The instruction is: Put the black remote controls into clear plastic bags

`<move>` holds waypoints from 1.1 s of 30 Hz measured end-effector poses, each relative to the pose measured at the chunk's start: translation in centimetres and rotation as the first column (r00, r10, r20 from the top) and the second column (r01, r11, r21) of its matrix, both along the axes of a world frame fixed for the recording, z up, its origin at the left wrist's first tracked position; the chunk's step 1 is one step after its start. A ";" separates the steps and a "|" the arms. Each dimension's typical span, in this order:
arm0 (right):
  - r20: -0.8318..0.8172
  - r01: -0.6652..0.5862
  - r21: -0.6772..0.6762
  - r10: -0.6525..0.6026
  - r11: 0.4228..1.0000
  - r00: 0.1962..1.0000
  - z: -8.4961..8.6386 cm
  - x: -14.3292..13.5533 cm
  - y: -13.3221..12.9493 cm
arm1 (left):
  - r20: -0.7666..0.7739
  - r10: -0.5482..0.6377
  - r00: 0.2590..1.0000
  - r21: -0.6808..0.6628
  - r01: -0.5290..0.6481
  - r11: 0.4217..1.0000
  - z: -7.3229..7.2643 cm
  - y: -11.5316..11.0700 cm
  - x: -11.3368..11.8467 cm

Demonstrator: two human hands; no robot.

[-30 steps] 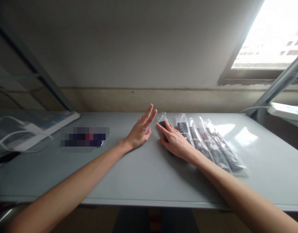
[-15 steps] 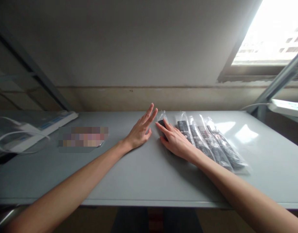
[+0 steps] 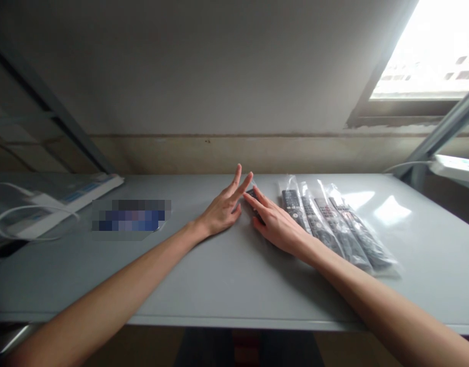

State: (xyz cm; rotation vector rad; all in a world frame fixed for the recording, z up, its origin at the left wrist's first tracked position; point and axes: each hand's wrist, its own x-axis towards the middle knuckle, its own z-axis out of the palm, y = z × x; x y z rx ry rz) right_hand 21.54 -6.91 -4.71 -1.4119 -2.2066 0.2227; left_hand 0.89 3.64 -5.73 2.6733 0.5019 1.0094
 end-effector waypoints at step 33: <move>-0.166 0.014 0.056 -0.005 0.998 0.986 -0.5 -1.0 -0.4 | -0.110 0.043 0.993 0.035 -0.040 0.999 -0.6 0.8 -0.6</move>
